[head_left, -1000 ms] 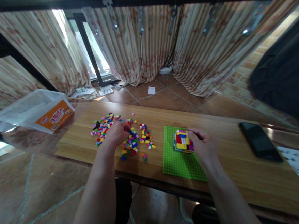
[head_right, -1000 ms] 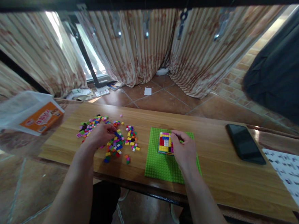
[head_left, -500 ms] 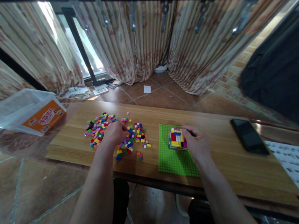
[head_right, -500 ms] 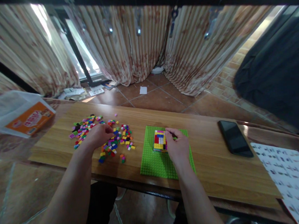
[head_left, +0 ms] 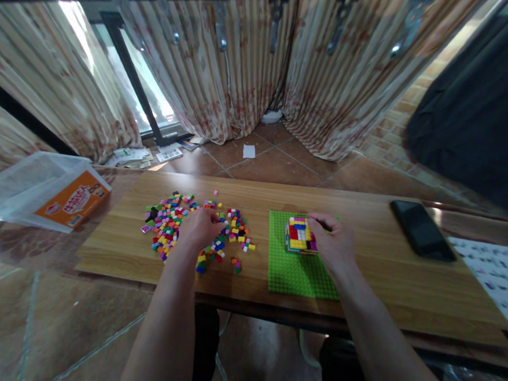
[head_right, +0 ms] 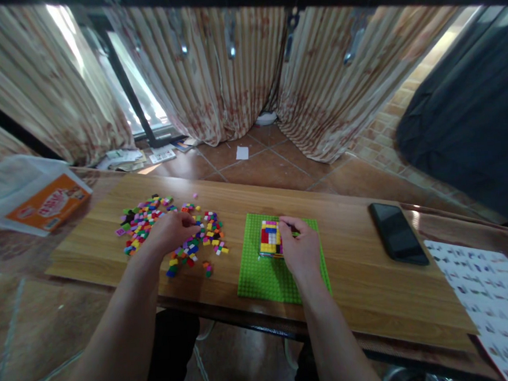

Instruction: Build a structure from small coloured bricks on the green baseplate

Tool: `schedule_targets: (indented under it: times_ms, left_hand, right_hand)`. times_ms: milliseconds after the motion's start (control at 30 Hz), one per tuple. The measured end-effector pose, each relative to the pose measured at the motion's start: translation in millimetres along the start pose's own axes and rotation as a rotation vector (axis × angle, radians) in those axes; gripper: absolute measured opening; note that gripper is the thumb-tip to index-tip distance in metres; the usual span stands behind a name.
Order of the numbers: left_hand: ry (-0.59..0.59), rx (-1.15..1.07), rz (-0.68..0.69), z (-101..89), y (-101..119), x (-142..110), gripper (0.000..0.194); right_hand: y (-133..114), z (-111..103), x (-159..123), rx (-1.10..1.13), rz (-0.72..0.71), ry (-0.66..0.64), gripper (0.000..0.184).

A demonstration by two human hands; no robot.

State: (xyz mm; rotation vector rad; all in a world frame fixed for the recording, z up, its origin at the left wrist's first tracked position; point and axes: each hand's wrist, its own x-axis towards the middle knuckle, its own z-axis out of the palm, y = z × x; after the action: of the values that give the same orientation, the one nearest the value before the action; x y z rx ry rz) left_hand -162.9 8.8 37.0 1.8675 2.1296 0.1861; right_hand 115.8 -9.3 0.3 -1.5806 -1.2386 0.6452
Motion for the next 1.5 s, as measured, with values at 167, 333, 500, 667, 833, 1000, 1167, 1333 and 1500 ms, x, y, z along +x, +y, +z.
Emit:
schedule_targets:
  times_ms: [167, 333, 500, 667, 833, 1000, 1167, 1333, 1500]
  left_hand:
    - [0.022, 0.028, 0.025, 4.6, 7, 2, 0.017]
    - [-0.006, 0.004, 0.028, 5.6, 5, 3, 0.019]
    - [0.002, 0.054, 0.017, 5.0, 8, 2, 0.02]
    - [0.024, 0.068, 0.011, 3.0, 11, 0, 0.021]
    - [0.091, -0.09, 0.043, 0.3, 5, 3, 0.02]
    - [0.058, -0.585, 0.092, -1.6, 6, 3, 0.016]
    - [-0.173, -1.189, 0.071, 2.1, 27, -4, 0.024]
    - [-0.308, -1.494, -0.008, 13.4, 52, -11, 0.026]
    - [-0.402, -1.578, -0.045, 24.2, 68, -16, 0.024]
  right_hand:
    - [0, 1, 0, 0.01, 0.0, -0.006, 0.037]
    - [-4, 1, -1, -0.006, -0.008, -0.007, 0.036]
    - [-3, 1, 0, 0.0, -0.012, -0.004, 0.036]
    - [-1, 1, -1, 0.009, -0.006, -0.014, 0.037]
    - [-4, 1, -1, -0.022, -0.015, -0.004, 0.035]
    - [2, 2, 1, 0.0, 0.006, -0.019, 0.036]
    - [5, 4, 1, 0.02, 0.007, -0.026, 0.036]
    - [7, 4, 2, 0.014, -0.009, -0.022, 0.035]
    - [9, 4, 3, 0.015, 0.001, -0.047, 0.037]
